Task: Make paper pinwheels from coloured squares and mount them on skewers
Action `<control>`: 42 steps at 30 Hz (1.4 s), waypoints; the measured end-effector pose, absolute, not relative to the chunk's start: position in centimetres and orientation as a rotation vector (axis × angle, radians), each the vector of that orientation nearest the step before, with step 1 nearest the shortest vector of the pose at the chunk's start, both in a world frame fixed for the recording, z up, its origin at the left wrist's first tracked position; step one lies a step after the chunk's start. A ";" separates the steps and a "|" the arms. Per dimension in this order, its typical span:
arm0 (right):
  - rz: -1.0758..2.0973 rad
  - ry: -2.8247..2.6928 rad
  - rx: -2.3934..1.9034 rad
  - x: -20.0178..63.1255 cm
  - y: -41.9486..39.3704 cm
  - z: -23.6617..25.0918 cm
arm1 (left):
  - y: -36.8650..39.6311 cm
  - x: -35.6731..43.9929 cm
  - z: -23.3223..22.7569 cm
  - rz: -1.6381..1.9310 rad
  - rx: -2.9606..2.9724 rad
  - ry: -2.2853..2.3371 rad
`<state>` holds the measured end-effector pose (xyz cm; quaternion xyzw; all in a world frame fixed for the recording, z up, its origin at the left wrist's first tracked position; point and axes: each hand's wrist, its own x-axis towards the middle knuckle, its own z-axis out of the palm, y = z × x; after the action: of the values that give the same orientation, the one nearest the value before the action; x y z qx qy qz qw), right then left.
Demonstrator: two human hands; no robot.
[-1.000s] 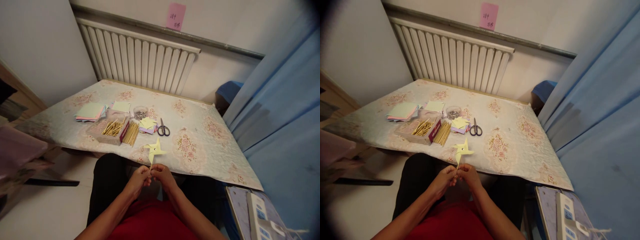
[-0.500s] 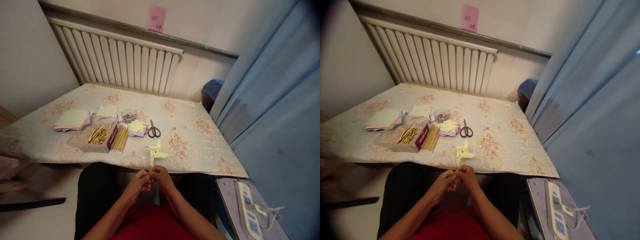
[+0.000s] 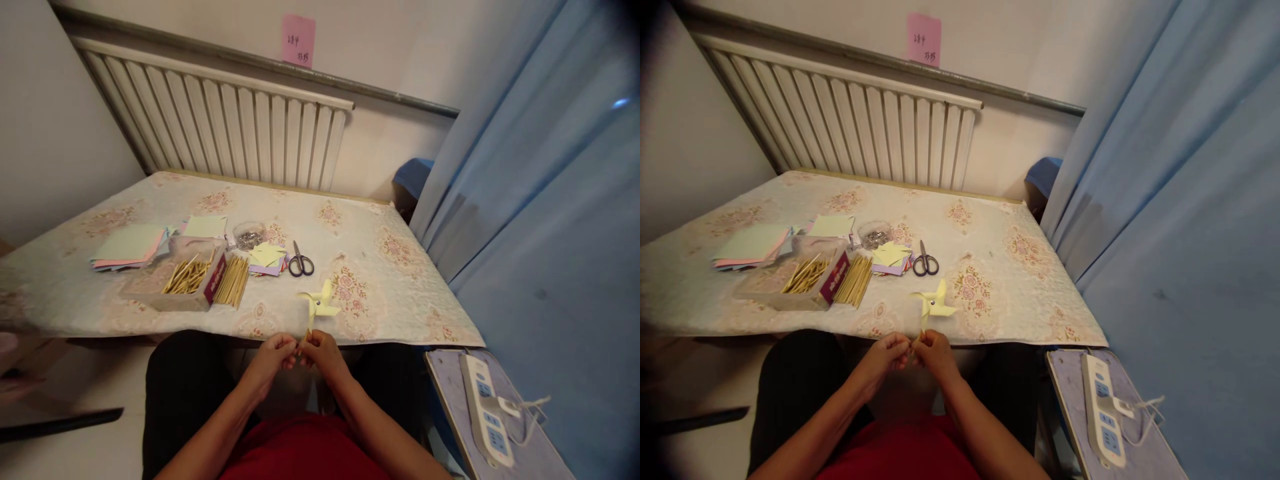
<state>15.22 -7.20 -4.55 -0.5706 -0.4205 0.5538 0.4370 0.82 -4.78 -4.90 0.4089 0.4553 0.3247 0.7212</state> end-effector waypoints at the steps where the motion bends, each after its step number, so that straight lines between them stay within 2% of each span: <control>1: 1.407 -1.051 -1.407 15.1 -7.2 -4.3 | -4.5 0.8 -4.7 0.739 0.914 1.012; 15: 1.512 -1.079 -1.364 14.3 -7.6 -4.7 | -2.3 1.5 -0.8 0.999 0.690 0.827; 28: 1.559 -1.143 -1.321 13.4 -7.7 -5.6 | -1.7 3.0 -1.0 1.138 0.595 0.919; 42: 1.563 -1.228 -1.325 13.3 -7.6 -4.3 | -1.8 2.3 -1.0 1.176 0.586 0.925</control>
<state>13.29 -7.63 -4.27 -0.5158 -0.4782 0.6086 0.3672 2.30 -1.77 -0.95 0.2626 0.4141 0.5269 0.6942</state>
